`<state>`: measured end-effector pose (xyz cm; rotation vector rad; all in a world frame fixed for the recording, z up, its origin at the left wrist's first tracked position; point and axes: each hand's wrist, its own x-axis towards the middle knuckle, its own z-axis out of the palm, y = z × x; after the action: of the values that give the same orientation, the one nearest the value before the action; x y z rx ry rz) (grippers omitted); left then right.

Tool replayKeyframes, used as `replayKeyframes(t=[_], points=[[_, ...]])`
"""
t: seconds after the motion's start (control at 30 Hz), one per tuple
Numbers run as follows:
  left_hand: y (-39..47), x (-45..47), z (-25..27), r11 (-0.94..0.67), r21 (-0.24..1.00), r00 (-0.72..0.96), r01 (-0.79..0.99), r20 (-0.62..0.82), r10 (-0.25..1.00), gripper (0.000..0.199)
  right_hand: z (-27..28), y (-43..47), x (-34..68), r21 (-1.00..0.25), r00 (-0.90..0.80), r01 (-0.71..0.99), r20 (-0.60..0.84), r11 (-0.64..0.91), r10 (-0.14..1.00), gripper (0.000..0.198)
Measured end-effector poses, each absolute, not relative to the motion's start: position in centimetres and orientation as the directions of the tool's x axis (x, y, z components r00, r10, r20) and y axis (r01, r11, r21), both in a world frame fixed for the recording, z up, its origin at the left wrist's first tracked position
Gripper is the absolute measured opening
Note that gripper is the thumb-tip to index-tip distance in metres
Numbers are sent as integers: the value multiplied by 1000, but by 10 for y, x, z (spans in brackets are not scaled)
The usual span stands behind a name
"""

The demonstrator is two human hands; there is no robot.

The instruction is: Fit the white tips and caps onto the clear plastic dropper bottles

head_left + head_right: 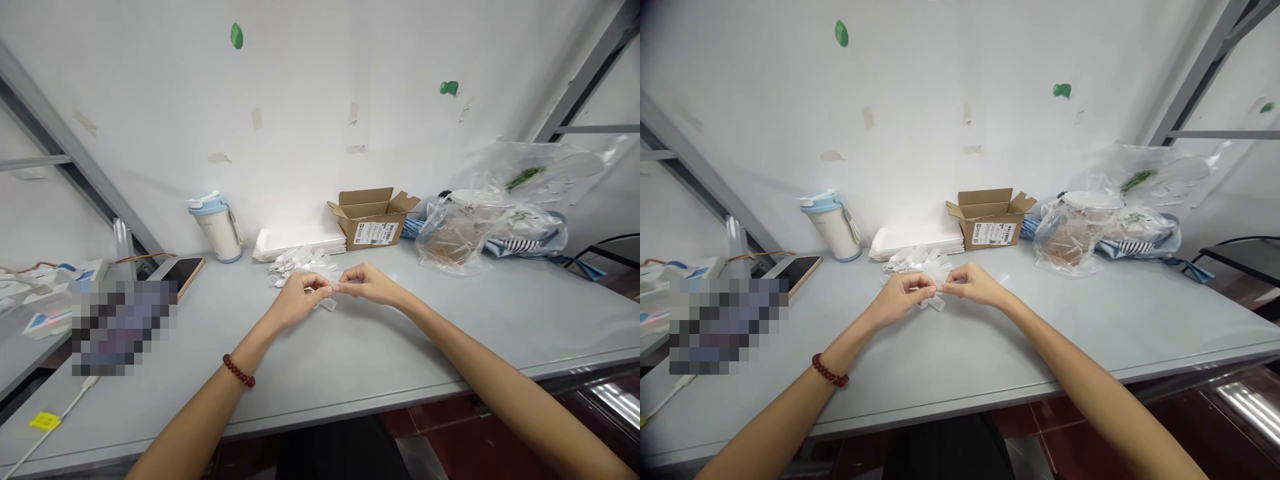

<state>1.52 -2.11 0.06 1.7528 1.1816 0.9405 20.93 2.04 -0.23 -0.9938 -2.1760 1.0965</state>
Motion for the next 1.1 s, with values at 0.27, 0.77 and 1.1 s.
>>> replayKeyframes(t=[0.27,0.77,1.1], points=[[-19,12,0,-278,882,273,382,179,945,15,3,19,212,-846,-524,382,133,372,841,38],[-20,14,-2,-280,887,289,368,177,941,16,3,19,213,-858,-554,367,108,359,826,38],[-21,15,-1,-256,888,303,381,142,943,20,0,23,214,-851,-605,380,68,363,793,38]])
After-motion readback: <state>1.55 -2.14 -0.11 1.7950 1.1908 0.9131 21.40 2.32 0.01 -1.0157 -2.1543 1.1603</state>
